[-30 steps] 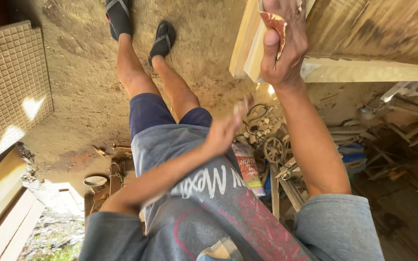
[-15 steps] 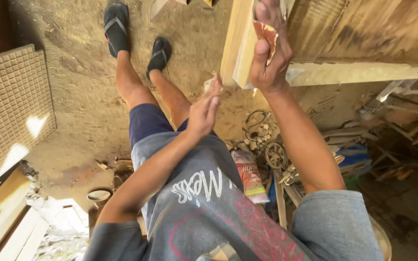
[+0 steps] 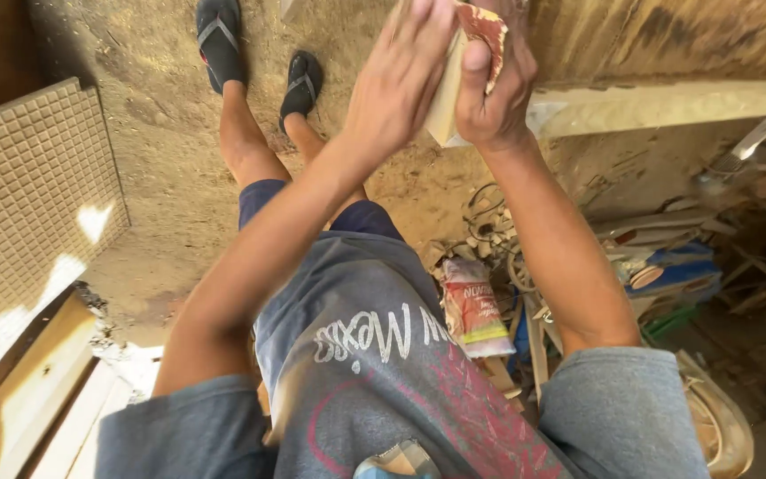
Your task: The person sands the surfaces and edges of a wooden frame and furniture parts using a piece of sandpaper, handling the wood from different angles to reach all sides.
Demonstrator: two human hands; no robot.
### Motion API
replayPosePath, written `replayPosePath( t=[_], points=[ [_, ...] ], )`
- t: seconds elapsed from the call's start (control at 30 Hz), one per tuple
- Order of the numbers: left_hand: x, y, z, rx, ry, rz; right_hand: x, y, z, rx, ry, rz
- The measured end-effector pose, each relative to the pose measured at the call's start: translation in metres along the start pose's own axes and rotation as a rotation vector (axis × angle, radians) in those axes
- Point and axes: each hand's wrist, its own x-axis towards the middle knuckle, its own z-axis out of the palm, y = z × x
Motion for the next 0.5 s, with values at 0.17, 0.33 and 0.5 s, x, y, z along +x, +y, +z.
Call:
replayPosePath(
  t=[0.17, 0.33, 0.5],
  points=[
    [-0.100, 0.059, -0.061, -0.200, -0.361, -0.224, 0.012, -0.013, -0.003, -0.031, 0.014, -0.056],
    [-0.034, 0.016, -0.075, -0.076, 0.097, -0.289, 0.009, -0.007, 0.000, 0.005, -0.006, -0.062],
    [0.020, 0.004, -0.009, 0.038, -0.052, -0.103, -0.007, 0.004, 0.003, 0.025, -0.025, 0.057]
  ],
)
